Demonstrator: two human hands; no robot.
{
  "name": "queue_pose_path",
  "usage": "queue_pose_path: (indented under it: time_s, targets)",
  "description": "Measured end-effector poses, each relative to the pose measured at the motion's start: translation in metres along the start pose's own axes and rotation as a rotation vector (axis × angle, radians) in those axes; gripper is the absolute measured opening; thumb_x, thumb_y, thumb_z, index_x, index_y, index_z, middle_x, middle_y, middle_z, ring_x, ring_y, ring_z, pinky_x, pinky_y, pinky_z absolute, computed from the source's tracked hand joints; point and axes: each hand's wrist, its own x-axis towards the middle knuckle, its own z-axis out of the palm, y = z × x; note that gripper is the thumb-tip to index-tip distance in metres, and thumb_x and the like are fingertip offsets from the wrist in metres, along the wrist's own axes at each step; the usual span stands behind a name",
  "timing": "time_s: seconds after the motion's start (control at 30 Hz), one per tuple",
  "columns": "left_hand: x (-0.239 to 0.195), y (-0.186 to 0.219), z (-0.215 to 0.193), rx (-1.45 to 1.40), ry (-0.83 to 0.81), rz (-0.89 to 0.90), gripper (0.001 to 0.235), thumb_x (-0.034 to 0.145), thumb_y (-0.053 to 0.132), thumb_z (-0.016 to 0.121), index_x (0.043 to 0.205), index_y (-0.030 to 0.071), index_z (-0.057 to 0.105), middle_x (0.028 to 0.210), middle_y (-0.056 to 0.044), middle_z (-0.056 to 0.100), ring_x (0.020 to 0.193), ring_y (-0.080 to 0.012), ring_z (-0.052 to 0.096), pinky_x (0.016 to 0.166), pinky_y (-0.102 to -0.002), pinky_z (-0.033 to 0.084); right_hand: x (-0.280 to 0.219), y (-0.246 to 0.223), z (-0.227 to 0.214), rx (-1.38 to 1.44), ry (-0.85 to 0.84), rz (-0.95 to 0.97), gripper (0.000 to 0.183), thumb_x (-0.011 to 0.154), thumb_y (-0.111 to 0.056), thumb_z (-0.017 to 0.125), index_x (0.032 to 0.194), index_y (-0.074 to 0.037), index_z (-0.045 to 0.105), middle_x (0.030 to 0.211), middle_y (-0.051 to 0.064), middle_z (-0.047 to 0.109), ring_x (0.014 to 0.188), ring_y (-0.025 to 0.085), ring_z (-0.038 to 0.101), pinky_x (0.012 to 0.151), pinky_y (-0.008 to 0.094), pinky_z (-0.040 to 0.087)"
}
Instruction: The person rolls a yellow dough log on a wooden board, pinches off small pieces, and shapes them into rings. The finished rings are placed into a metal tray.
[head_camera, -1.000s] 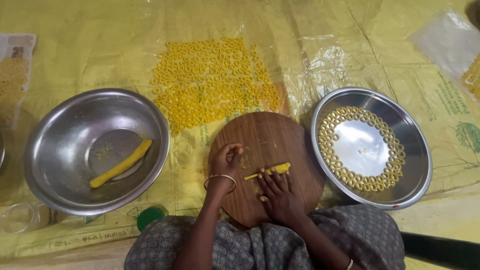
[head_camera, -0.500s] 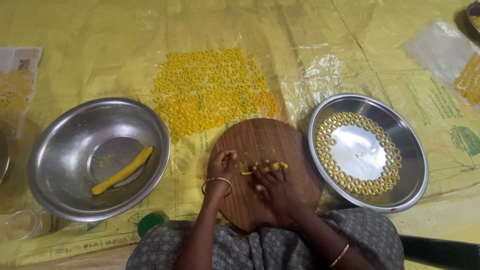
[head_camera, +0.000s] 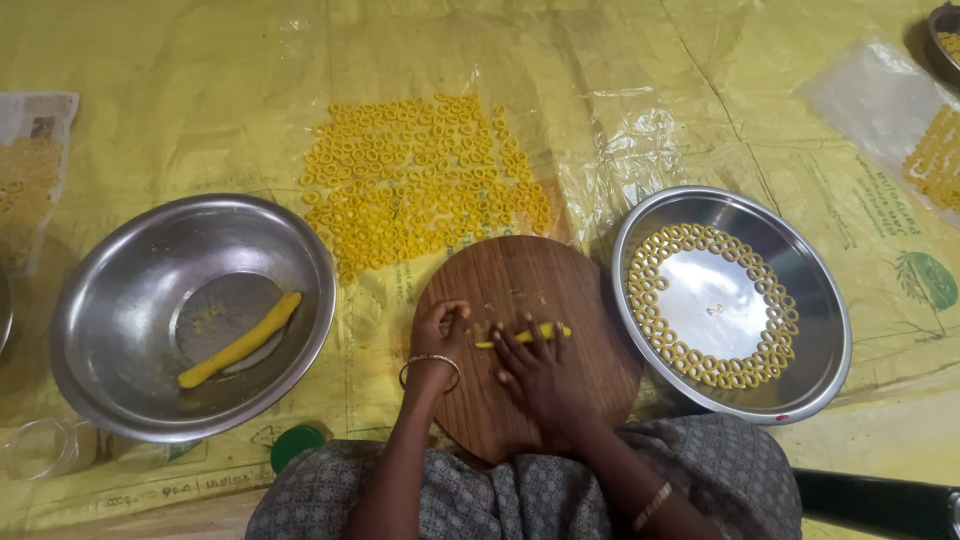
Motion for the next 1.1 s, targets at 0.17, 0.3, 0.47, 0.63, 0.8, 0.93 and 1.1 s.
queue_pose_path:
  time_s: [0.17,0.3,0.47,0.63,0.8,0.93,1.1]
  targets:
    - [0.002,-0.005,0.005,0.073,0.016,0.071,0.034,0.097,0.034,0.067,0.116,0.006,0.074,0.106,-0.008,0.076,0.097,-0.0174,0.074,0.089,-0.036,0.058,-0.026,-0.012,0.004,0.052,0.07,0.006,0.062,0.105,-0.049,0.033,0.158,-0.016,0.031,0.163,0.002,0.032,0.154,0.04,0.007,0.118,0.067,-0.002]
    - [0.005,-0.008,0.005,-0.096,-0.025,-0.052,0.034,0.097,0.034,0.067,0.116,0.006,0.071,0.105,-0.009,0.074,0.093,-0.0193,0.073,0.083,-0.037,0.062,0.01,-0.002,0.016,0.038,-0.08,0.07,0.061,0.105,-0.045,0.034,0.159,-0.017,0.029,0.165,0.001,0.028,0.154,0.043,0.005,0.118,0.071,-0.004]
    - [0.006,-0.008,0.003,-0.056,-0.008,0.003,0.035,0.097,0.034,0.066,0.116,0.006,0.071,0.105,-0.008,0.075,0.093,-0.0177,0.075,0.086,-0.034,0.059,0.027,0.003,0.015,0.004,0.128,-0.01,0.062,0.104,-0.045,0.036,0.16,-0.017,0.03,0.166,0.002,0.028,0.154,0.044,0.006,0.118,0.07,-0.004]
    - [0.004,-0.005,0.003,0.018,-0.014,0.014,0.034,0.098,0.035,0.065,0.116,0.006,0.072,0.103,-0.009,0.076,0.091,-0.0175,0.074,0.088,-0.034,0.058,-0.018,-0.014,0.004,0.048,0.047,-0.005,0.062,0.105,-0.045,0.037,0.159,-0.016,0.03,0.166,0.003,0.027,0.154,0.042,0.005,0.116,0.07,-0.006]
    - [0.0,0.0,0.003,0.035,-0.021,-0.016,0.037,0.098,0.037,0.064,0.116,0.006,0.072,0.104,-0.008,0.075,0.09,-0.0175,0.074,0.087,-0.035,0.058,-0.026,-0.018,0.0,0.128,0.072,0.055,0.059,0.106,-0.041,0.038,0.159,-0.014,0.034,0.164,0.005,0.029,0.155,0.04,0.005,0.119,0.065,-0.004]
    - [0.001,-0.001,0.0,0.003,-0.024,-0.005,0.038,0.097,0.037,0.065,0.118,0.006,0.071,0.104,-0.007,0.074,0.09,-0.0172,0.074,0.086,-0.035,0.058,-0.028,-0.009,-0.006,0.243,-0.083,0.146,0.053,0.108,-0.035,0.038,0.156,-0.015,0.036,0.168,0.006,0.028,0.158,0.031,0.011,0.125,0.056,0.002]
    - [0.003,-0.002,0.002,-0.004,-0.049,-0.003,0.038,0.098,0.038,0.065,0.117,0.005,0.071,0.102,-0.009,0.074,0.091,-0.0199,0.074,0.087,-0.035,0.058,-0.012,-0.004,0.0,0.124,-0.015,0.123,0.06,0.103,-0.036,0.043,0.157,-0.013,0.033,0.164,0.005,0.032,0.154,0.028,0.018,0.122,0.058,0.006]
